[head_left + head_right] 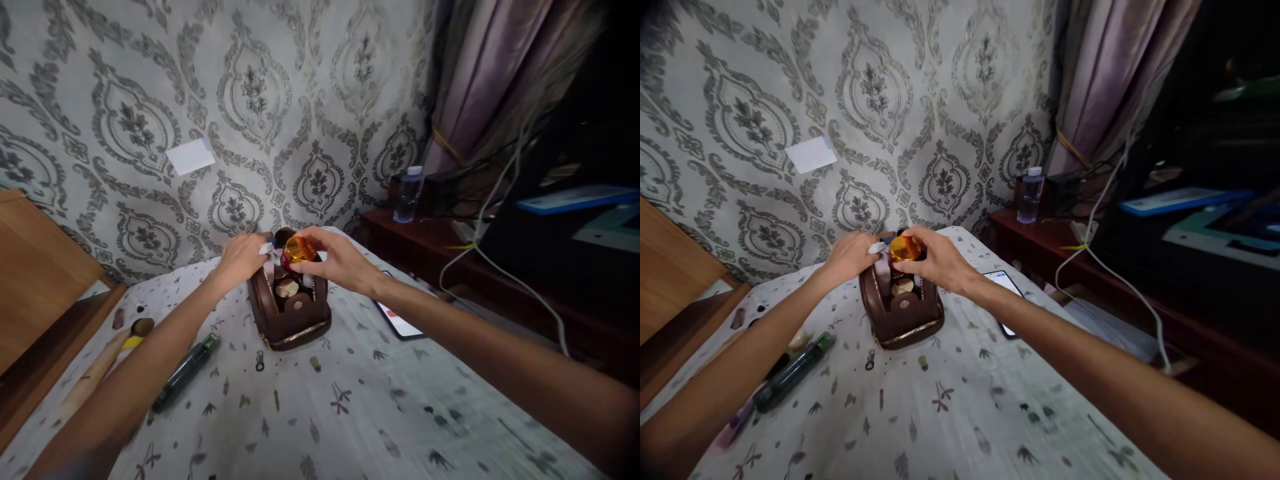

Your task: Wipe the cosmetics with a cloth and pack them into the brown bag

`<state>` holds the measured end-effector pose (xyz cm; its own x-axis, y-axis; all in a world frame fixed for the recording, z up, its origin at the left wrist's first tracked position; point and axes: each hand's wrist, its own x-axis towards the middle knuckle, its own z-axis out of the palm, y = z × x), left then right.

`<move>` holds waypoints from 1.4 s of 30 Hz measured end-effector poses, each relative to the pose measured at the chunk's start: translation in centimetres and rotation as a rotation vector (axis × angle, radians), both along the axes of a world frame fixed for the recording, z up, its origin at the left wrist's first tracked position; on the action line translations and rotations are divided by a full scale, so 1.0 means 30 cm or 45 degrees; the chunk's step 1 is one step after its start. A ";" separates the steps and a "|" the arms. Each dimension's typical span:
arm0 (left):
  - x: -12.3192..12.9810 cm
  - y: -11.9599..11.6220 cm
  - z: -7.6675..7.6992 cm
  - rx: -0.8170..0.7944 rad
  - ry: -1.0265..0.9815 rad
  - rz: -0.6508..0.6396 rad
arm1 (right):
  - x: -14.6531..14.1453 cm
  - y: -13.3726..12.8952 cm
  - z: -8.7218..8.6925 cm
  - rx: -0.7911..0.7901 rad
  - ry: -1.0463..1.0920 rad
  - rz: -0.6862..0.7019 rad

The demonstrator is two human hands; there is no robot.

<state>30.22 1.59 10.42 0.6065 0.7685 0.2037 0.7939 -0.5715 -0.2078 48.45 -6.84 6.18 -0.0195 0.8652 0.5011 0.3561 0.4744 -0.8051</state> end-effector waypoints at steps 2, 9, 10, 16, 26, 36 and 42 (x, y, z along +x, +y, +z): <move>-0.020 0.002 0.004 -0.049 -0.049 0.033 | -0.017 0.046 0.003 -0.040 -0.360 -0.098; -0.026 0.014 0.016 -0.150 -0.096 0.051 | -0.092 0.129 0.035 -0.109 -1.089 -0.263; -0.028 0.017 0.018 -0.165 -0.099 0.053 | -0.099 0.134 0.032 -0.110 -1.149 -0.256; -0.045 0.029 0.022 -0.222 -0.114 0.051 | -0.135 0.147 -0.006 -0.062 -1.505 -0.281; -0.061 0.039 -0.008 -0.198 -0.194 -0.003 | -0.164 0.166 -0.038 -0.090 -1.659 -0.423; -0.043 0.029 -0.017 -0.172 -0.187 -0.009 | -0.153 0.157 -0.019 -0.151 -1.611 -0.433; -0.052 0.020 -0.019 -0.158 -0.271 -0.040 | -0.144 0.151 -0.007 -0.130 -1.619 -0.357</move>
